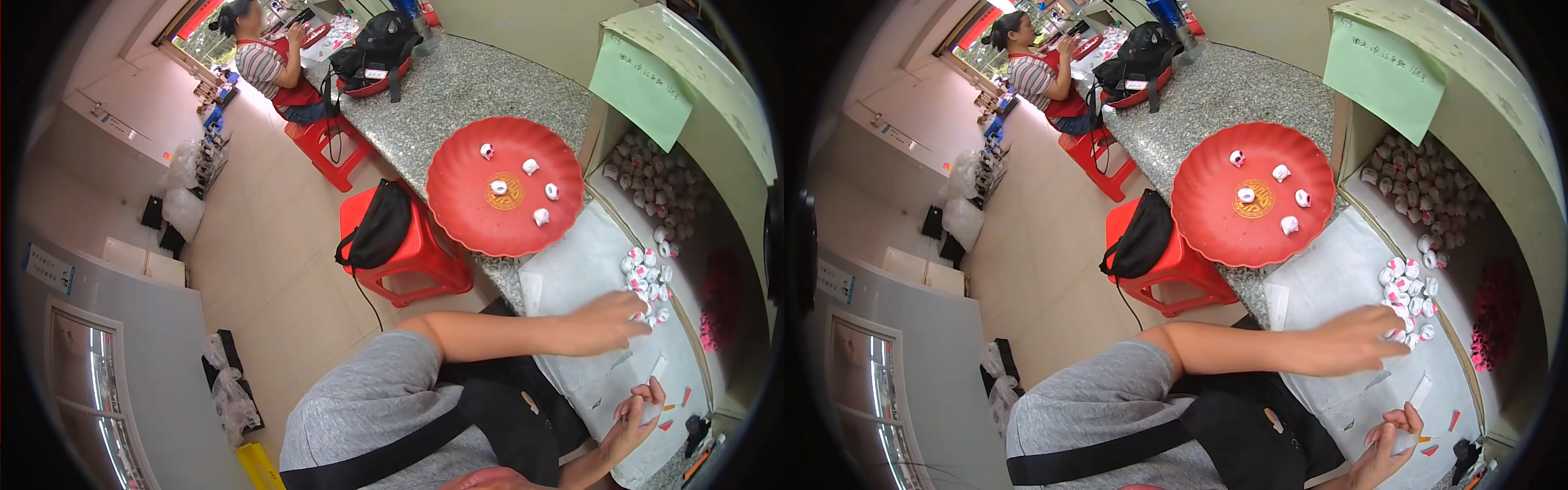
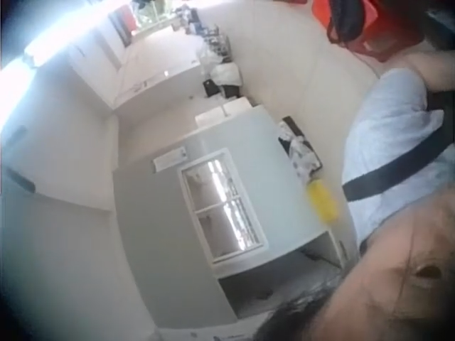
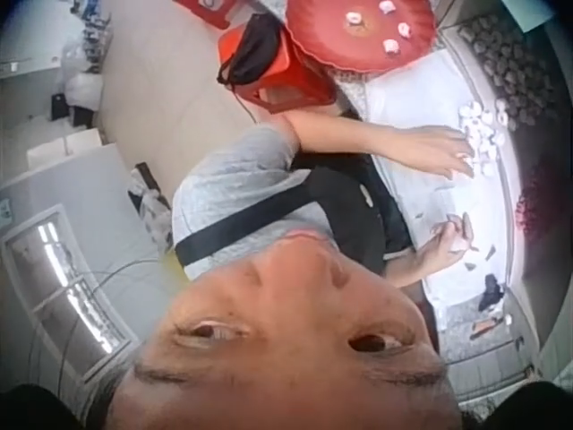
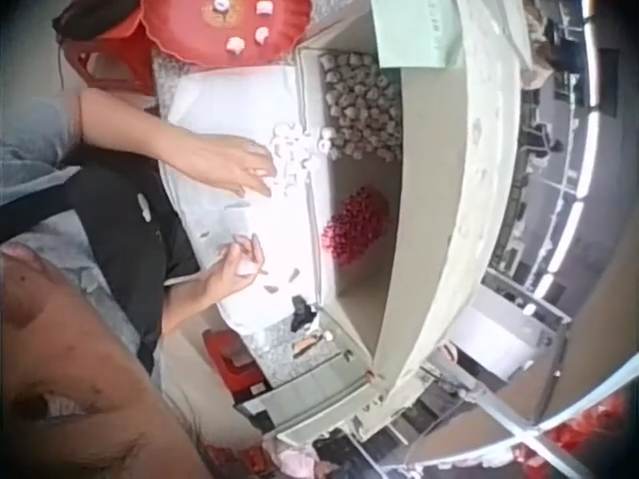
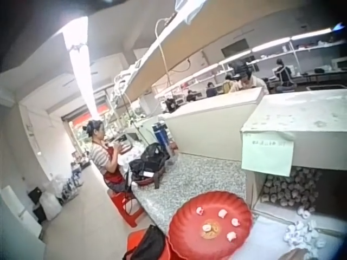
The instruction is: Assemble small toy heads by applying glue and arranging them in a grid on a workspace.
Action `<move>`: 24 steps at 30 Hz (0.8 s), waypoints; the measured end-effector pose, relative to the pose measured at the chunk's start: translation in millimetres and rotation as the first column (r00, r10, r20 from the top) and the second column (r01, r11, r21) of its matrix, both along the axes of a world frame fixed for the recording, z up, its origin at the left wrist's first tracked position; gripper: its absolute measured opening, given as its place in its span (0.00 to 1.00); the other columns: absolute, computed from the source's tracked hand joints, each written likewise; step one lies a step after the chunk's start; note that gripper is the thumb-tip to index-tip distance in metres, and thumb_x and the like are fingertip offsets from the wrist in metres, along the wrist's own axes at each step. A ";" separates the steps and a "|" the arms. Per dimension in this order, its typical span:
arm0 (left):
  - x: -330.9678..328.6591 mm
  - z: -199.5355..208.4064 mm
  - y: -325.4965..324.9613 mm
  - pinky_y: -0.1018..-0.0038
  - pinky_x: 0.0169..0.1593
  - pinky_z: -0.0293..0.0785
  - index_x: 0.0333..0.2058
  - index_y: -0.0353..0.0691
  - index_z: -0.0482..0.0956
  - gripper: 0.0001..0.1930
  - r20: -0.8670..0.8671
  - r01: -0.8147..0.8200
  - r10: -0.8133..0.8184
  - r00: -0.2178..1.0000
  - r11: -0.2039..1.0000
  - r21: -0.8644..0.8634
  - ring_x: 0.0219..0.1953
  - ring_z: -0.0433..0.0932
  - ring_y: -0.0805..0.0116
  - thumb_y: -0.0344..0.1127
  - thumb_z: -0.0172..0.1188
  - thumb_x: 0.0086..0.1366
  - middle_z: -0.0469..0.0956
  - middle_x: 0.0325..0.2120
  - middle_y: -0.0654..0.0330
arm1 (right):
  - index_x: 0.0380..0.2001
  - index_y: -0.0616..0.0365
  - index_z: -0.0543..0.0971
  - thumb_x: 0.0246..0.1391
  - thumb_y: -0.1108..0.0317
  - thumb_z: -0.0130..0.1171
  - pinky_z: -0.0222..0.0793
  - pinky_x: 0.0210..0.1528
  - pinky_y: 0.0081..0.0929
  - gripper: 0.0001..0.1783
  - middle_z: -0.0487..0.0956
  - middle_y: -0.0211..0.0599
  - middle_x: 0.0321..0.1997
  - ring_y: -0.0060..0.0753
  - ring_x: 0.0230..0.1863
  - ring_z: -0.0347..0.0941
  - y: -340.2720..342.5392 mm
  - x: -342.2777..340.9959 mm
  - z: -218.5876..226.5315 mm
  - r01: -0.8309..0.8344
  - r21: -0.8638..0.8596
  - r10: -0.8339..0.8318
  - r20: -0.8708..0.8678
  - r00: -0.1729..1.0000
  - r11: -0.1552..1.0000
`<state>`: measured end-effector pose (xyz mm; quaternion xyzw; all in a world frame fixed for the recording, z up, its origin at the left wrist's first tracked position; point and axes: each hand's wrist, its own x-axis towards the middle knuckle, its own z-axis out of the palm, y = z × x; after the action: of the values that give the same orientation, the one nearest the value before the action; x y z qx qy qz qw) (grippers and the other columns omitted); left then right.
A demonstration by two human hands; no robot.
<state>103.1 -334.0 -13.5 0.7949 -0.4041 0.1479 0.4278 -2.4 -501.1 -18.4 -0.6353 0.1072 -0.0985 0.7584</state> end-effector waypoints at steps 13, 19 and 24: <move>6.8 -29.9 -25.0 0.70 0.41 0.63 0.25 0.37 0.72 0.09 0.156 -0.027 -0.004 0.988 0.980 0.195 0.36 0.66 0.59 0.29 0.50 0.41 0.68 0.26 0.57 | 0.45 0.60 0.59 0.41 0.75 0.48 0.48 0.15 0.09 0.23 0.64 0.33 0.33 0.12 0.17 0.54 -11.1 -17.1 0.9 0.123 0.063 -0.125 0.031 0.992 0.990; -0.9 4.6 -2.2 0.72 0.43 0.65 0.33 0.35 0.70 0.12 -0.525 -0.001 -0.242 0.816 0.907 -0.420 0.40 0.67 0.66 0.19 0.52 0.47 0.69 0.32 0.57 | 0.44 0.60 0.57 0.35 0.68 0.50 0.61 0.18 0.17 0.28 0.62 0.39 0.39 0.26 0.26 0.63 -10.1 -9.6 8.4 0.026 0.238 -0.054 0.111 0.992 0.971; -11.7 -3.8 -2.7 0.72 0.44 0.64 0.40 0.34 0.65 0.13 -0.666 -0.137 -0.657 0.352 0.668 -0.732 0.40 0.67 0.69 0.24 0.48 0.53 0.66 0.40 0.54 | 0.42 0.64 0.60 0.37 0.72 0.48 0.64 0.21 0.21 0.24 0.61 0.40 0.39 0.31 0.31 0.64 -0.3 -9.5 20.9 0.099 0.149 -0.111 0.074 0.991 0.984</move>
<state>91.4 -336.7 -17.3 0.4362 -0.1520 -0.2484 0.8514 -11.9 -501.4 2.5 -0.5672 0.1162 -0.1563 0.8002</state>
